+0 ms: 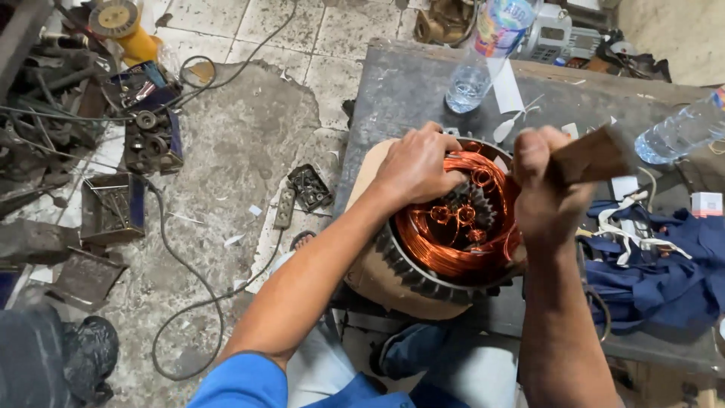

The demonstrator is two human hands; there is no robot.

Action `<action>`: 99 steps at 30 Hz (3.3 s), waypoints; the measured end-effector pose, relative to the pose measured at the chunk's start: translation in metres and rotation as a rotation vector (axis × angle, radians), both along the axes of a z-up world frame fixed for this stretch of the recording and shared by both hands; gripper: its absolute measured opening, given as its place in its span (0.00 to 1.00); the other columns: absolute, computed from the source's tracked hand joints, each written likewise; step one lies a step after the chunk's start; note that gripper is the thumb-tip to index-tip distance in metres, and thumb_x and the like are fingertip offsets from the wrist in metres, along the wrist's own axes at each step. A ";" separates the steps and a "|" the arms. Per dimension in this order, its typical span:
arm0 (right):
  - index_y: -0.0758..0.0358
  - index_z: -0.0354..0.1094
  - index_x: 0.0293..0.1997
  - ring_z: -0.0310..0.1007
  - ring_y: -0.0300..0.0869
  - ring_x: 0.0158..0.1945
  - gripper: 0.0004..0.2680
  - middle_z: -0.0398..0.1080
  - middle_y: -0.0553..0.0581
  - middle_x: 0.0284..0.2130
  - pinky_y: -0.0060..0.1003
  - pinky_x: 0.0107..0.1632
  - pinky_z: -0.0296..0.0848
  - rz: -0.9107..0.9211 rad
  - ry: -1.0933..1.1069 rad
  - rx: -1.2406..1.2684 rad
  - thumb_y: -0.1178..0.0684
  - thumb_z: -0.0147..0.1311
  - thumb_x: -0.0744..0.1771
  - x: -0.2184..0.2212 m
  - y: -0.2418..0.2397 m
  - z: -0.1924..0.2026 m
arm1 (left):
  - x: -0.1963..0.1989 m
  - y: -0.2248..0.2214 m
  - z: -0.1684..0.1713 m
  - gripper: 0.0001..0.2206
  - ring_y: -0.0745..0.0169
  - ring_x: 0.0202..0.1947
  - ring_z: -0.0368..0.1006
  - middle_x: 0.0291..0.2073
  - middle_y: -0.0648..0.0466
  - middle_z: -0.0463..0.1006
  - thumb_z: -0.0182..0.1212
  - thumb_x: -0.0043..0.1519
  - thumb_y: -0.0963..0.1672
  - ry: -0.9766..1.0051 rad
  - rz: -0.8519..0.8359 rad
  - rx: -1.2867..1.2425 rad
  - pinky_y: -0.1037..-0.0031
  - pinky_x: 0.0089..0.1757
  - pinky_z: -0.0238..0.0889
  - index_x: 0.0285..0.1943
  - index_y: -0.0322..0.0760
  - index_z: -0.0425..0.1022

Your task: Repairing an electric motor by winding and packing copper coils into the stator using a wooden drift and mallet.

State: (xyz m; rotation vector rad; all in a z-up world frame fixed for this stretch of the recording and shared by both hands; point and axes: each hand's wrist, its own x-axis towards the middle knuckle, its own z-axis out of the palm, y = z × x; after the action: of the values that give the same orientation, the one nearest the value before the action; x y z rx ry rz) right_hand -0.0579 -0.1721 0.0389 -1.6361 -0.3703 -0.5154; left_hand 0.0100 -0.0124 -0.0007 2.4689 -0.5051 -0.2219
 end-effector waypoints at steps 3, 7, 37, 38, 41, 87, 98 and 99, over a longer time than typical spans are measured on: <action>0.65 0.56 0.27 0.54 0.39 0.26 0.15 0.55 0.52 0.22 0.35 0.31 0.53 -0.131 -0.145 -0.282 0.56 0.42 0.76 -0.012 -0.008 -0.009 | -0.002 -0.004 -0.005 0.22 0.47 0.59 0.69 0.61 0.47 0.70 0.68 0.55 0.53 -0.024 -0.021 -0.011 0.47 0.57 0.62 0.58 0.48 0.77; 0.55 0.52 0.24 0.51 0.36 0.19 0.15 0.53 0.48 0.18 0.32 0.24 0.54 0.141 -0.137 -0.123 0.51 0.41 0.73 0.010 -0.045 -0.008 | -0.008 -0.001 -0.003 0.22 0.44 0.62 0.67 0.62 0.46 0.69 0.65 0.58 0.53 -0.038 -0.009 0.004 0.43 0.56 0.61 0.59 0.48 0.76; 0.56 0.54 0.20 0.54 0.35 0.22 0.18 0.53 0.49 0.15 0.30 0.26 0.55 0.183 0.049 -0.097 0.48 0.51 0.71 0.016 -0.029 0.002 | 0.000 -0.005 -0.012 0.19 0.46 0.57 0.69 0.60 0.45 0.70 0.67 0.50 0.43 -0.125 -0.070 0.011 0.52 0.54 0.66 0.53 0.41 0.81; 0.55 0.56 0.24 0.55 0.35 0.23 0.16 0.54 0.47 0.19 0.29 0.28 0.60 0.350 0.132 0.048 0.42 0.52 0.70 0.028 -0.047 0.001 | 0.000 -0.005 -0.009 0.24 0.48 0.63 0.64 0.66 0.46 0.66 0.65 0.51 0.43 -0.098 -0.085 0.049 0.49 0.60 0.59 0.61 0.44 0.77; 0.51 0.51 0.25 0.45 0.36 0.17 0.15 0.47 0.47 0.15 0.32 0.27 0.54 0.176 0.024 0.148 0.54 0.43 0.74 0.030 -0.059 0.026 | 0.004 -0.006 -0.010 0.25 0.46 0.66 0.61 0.70 0.44 0.62 0.64 0.51 0.44 -0.075 -0.106 0.087 0.46 0.61 0.57 0.62 0.44 0.75; 0.59 0.53 0.26 0.54 0.37 0.27 0.13 0.54 0.49 0.22 0.35 0.33 0.55 -0.411 -0.028 -0.170 0.52 0.47 0.71 -0.014 0.024 0.005 | -0.005 -0.003 -0.001 0.10 0.47 0.55 0.64 0.54 0.46 0.68 0.55 0.46 0.34 -0.074 -0.088 0.003 0.46 0.59 0.56 0.33 0.37 0.74; 0.65 0.60 0.23 0.64 0.38 0.18 0.14 0.59 0.56 0.11 0.29 0.25 0.65 0.346 0.027 -0.168 0.51 0.60 0.66 0.020 -0.056 0.015 | 0.005 -0.001 -0.019 0.11 0.44 0.53 0.68 0.50 0.47 0.68 0.69 0.51 0.42 -0.176 -0.146 0.020 0.57 0.50 0.63 0.43 0.38 0.83; 0.65 0.60 0.23 0.64 0.38 0.18 0.14 0.59 0.56 0.11 0.29 0.25 0.65 0.340 0.026 -0.166 0.51 0.60 0.66 0.023 -0.050 0.017 | 0.005 -0.002 -0.018 0.11 0.44 0.53 0.68 0.50 0.47 0.68 0.69 0.51 0.42 -0.178 -0.151 0.021 0.57 0.50 0.63 0.43 0.38 0.83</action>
State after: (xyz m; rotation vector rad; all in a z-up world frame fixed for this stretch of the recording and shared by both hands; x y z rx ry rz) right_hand -0.0345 -0.2222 0.0564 -1.6918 -0.6725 -0.2106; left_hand 0.0151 -0.0140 -0.0187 2.4856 -0.7701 -0.0684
